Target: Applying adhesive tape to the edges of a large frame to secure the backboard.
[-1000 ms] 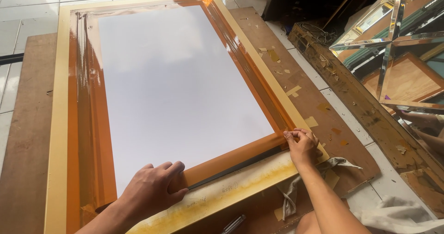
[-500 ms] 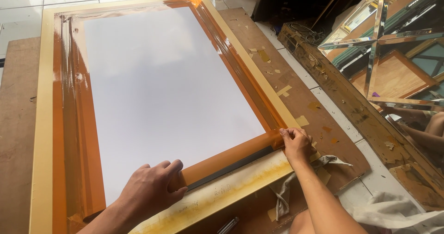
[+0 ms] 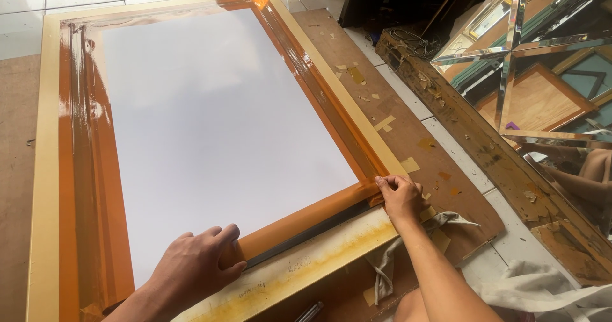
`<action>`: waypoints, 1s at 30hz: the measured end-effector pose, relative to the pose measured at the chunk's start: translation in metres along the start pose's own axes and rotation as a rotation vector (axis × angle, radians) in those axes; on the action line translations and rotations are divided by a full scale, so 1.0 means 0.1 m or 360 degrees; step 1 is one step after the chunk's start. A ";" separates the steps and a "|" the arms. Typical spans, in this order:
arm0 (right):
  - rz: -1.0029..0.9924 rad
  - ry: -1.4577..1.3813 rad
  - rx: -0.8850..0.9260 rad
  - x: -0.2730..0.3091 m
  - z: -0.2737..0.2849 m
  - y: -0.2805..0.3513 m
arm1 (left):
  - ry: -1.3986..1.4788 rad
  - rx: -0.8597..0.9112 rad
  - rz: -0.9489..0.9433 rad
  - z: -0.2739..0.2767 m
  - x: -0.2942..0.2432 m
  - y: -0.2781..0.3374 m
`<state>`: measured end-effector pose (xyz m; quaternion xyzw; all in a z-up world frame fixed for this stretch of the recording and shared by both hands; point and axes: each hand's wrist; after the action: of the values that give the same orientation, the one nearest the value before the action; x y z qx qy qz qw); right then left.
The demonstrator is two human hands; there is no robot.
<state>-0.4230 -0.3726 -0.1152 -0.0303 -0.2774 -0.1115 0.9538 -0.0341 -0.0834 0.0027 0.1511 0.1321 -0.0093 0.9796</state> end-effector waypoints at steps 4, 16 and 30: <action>-0.0027 0.0009 0.0010 0.01 -0.01 -0.02 | -0.0031 0.0000 0.0021 -0.02 0.00 -0.01; -0.0019 -0.0009 0.0023 0.00 -0.01 -0.05 | 0.0008 0.0021 0.0041 0.01 0.01 0.01; -0.0192 -0.0498 0.0181 0.50 0.53 -0.08 | 0.0130 -0.0072 0.0134 0.30 -0.09 0.06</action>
<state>-0.4114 -0.3834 -0.0434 0.0234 -0.4296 -0.1464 0.8908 -0.0349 -0.0870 0.0348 0.1344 0.1658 0.0410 0.9761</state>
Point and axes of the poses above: each hand's wrist, its own y-axis away from the middle knuckle, its own z-axis out of the back of the hand, x = y × z, and after that the axes turned 9 degrees about -z, right-handed
